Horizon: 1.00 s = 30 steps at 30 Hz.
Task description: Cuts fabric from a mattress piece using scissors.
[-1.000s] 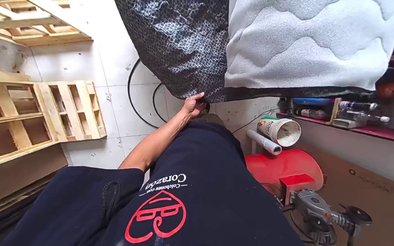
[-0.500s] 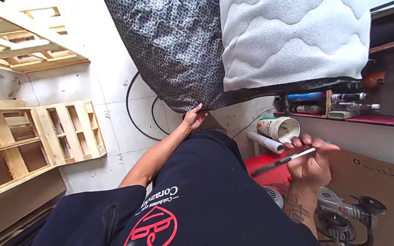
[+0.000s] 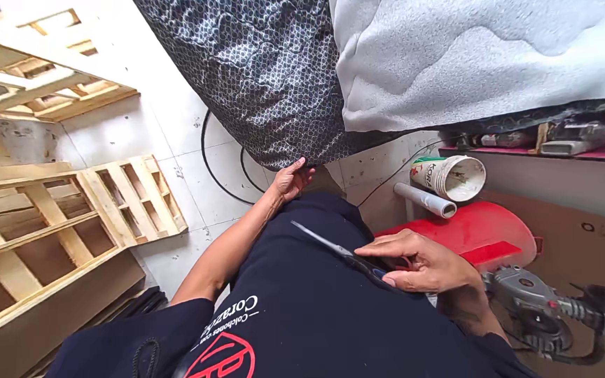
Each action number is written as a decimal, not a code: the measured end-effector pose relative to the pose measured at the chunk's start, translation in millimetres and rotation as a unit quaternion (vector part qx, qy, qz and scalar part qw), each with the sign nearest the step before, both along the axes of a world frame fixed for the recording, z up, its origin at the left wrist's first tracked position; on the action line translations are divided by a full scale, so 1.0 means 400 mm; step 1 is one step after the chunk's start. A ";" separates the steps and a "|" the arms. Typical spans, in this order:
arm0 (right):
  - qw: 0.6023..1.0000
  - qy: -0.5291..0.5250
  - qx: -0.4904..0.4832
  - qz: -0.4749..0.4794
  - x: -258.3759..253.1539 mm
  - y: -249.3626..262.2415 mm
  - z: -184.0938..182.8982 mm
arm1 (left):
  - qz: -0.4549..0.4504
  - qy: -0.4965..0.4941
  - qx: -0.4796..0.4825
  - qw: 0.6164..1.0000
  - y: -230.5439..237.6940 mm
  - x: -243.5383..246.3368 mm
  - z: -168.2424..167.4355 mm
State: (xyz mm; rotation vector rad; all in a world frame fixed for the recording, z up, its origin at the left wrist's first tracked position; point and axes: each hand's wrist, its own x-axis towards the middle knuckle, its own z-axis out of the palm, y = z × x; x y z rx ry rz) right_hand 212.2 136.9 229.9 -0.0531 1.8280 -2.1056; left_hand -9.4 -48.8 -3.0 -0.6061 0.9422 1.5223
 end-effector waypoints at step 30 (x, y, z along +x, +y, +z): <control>0.894 -0.168 -0.174 -0.377 -0.086 -0.167 -0.473 | -0.006 0.119 -0.071 0.990 0.007 0.014 0.045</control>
